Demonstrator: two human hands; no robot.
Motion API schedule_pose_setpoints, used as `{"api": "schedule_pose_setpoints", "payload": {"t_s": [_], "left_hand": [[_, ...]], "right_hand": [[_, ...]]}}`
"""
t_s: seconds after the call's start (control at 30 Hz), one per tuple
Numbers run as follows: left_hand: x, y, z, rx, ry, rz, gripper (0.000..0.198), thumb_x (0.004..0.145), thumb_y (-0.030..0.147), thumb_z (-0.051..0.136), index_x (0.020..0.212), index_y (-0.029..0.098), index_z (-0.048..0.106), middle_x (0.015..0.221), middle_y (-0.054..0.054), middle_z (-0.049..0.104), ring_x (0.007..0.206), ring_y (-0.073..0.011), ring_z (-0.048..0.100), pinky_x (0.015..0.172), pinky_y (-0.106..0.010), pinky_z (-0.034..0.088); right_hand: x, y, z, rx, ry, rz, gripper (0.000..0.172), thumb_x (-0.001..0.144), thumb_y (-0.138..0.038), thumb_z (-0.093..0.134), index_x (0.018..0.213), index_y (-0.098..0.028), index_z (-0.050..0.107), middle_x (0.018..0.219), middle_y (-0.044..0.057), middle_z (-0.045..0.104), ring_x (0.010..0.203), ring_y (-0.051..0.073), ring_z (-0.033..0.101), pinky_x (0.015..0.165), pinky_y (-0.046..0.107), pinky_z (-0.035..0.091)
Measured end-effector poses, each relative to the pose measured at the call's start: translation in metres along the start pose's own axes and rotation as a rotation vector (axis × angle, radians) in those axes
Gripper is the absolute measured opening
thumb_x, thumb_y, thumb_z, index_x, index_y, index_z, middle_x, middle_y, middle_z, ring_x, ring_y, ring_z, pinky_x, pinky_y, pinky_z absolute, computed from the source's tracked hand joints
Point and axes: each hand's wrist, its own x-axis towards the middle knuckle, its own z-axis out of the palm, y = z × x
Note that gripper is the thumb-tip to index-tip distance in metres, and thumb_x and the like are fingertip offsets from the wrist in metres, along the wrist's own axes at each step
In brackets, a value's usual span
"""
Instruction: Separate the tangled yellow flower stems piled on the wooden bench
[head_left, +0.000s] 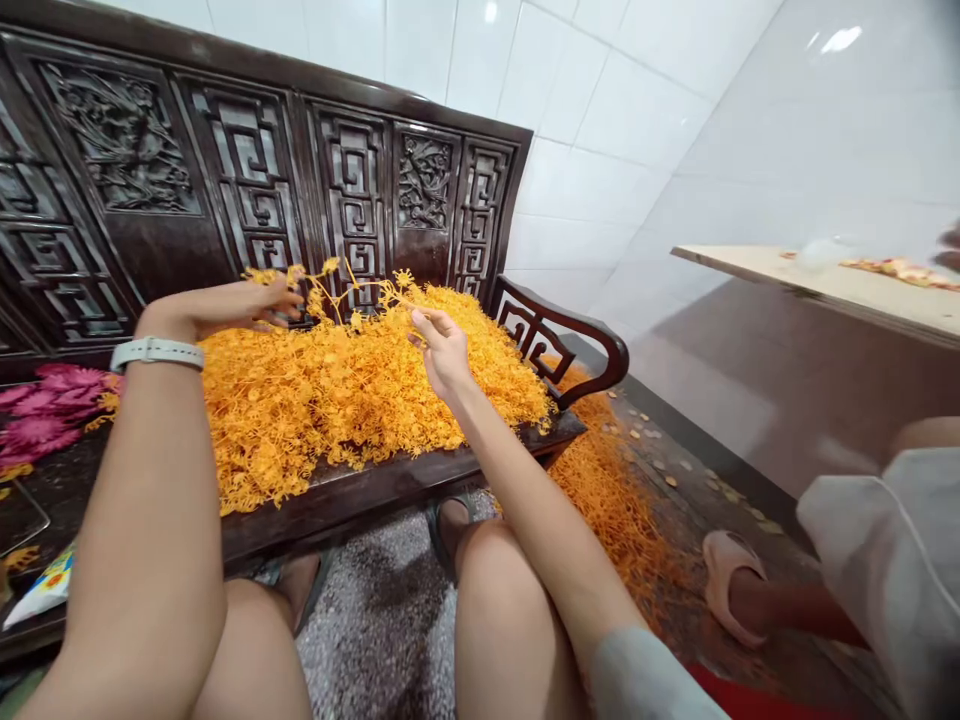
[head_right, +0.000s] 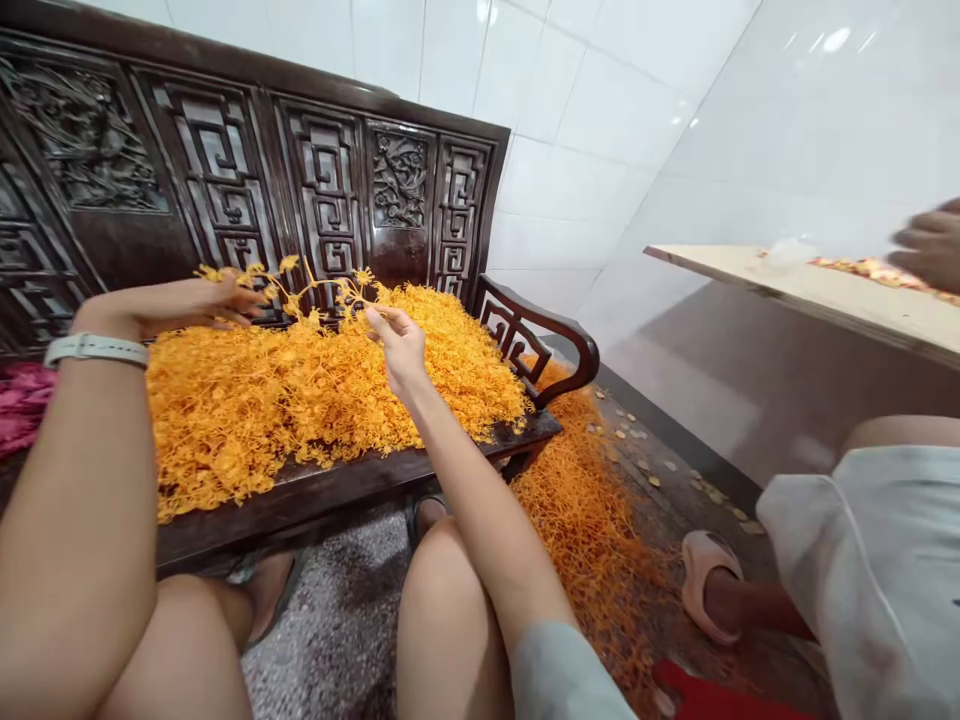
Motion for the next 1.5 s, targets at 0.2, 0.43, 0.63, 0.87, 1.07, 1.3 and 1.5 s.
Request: {"api": "schedule_pose_setpoints", "payload": {"t_s": [0.2,0.43,0.63,0.87,1.07,1.3,1.5], "left_hand": [[-0.001,0.014,-0.015,0.186,-0.059,-0.167,0.067,0.088,0.079,0.057,0.09,0.018,0.084,0.11,-0.014,0.083,0.104,-0.0298,0.074,0.095,-0.039,0.056],[0.022,0.084,0.051,-0.225,0.121,0.381,0.076,0.09,0.087,0.052,0.113,0.022,0.083,0.123,-0.017,0.079,0.111,-0.0307,0.071,0.091,-0.041,0.056],[0.039,0.102,0.087,-0.204,0.096,0.5,0.039,0.08,0.062,0.083,0.083,0.023,0.082,0.077,-0.009,0.073,0.07,-0.0209,0.062,0.066,-0.037,0.05],[0.05,0.101,0.096,-0.281,0.263,0.445,0.033,0.084,0.052,0.077,0.085,0.019,0.07,0.063,-0.004,0.059,0.059,-0.0147,0.05,0.056,-0.03,0.041],[0.065,0.098,0.101,-0.316,0.427,0.428,0.023,0.091,0.042,0.07,0.095,0.02,0.062,0.069,-0.003,0.054,0.068,-0.0181,0.053,0.062,-0.032,0.044],[0.069,0.099,0.111,-0.372,0.457,0.384,0.02,0.089,0.039,0.07,0.092,0.021,0.061,0.074,-0.004,0.058,0.073,-0.0192,0.056,0.068,-0.035,0.048],[0.062,0.102,0.112,-0.288,0.311,0.406,0.029,0.088,0.046,0.075,0.086,0.021,0.06,0.069,-0.004,0.057,0.069,-0.0189,0.054,0.067,-0.037,0.046]], "right_hand": [[0.001,-0.015,-0.002,0.105,-0.012,0.076,0.023,0.072,-0.031,0.092,0.09,-0.028,0.078,0.106,-0.001,0.075,0.083,0.012,0.063,0.083,0.031,0.054],[-0.007,-0.032,0.008,0.146,-0.112,0.122,0.021,0.073,-0.031,0.087,0.09,-0.026,0.075,0.096,-0.001,0.07,0.082,0.013,0.057,0.079,0.029,0.052],[-0.008,-0.039,0.004,0.121,-0.122,0.143,0.023,0.081,-0.039,0.08,0.1,-0.027,0.077,0.089,0.002,0.064,0.08,0.014,0.054,0.076,0.028,0.05],[-0.006,-0.038,-0.007,0.21,-0.192,0.192,0.071,0.087,-0.077,0.054,0.126,-0.02,0.073,0.115,0.013,0.071,0.106,0.025,0.063,0.094,0.041,0.054],[-0.009,-0.028,-0.006,0.291,-0.192,0.201,0.093,0.078,-0.095,0.045,0.126,-0.019,0.072,0.133,0.016,0.07,0.12,0.03,0.063,0.099,0.044,0.053],[-0.008,-0.029,-0.005,0.195,-0.209,0.268,0.069,0.08,-0.079,0.064,0.119,-0.023,0.072,0.121,0.012,0.073,0.116,0.028,0.066,0.097,0.043,0.055],[-0.003,-0.018,-0.003,0.11,-0.109,0.279,0.04,0.088,-0.059,0.073,0.106,-0.024,0.07,0.103,0.008,0.071,0.101,0.022,0.068,0.093,0.038,0.058]]}}
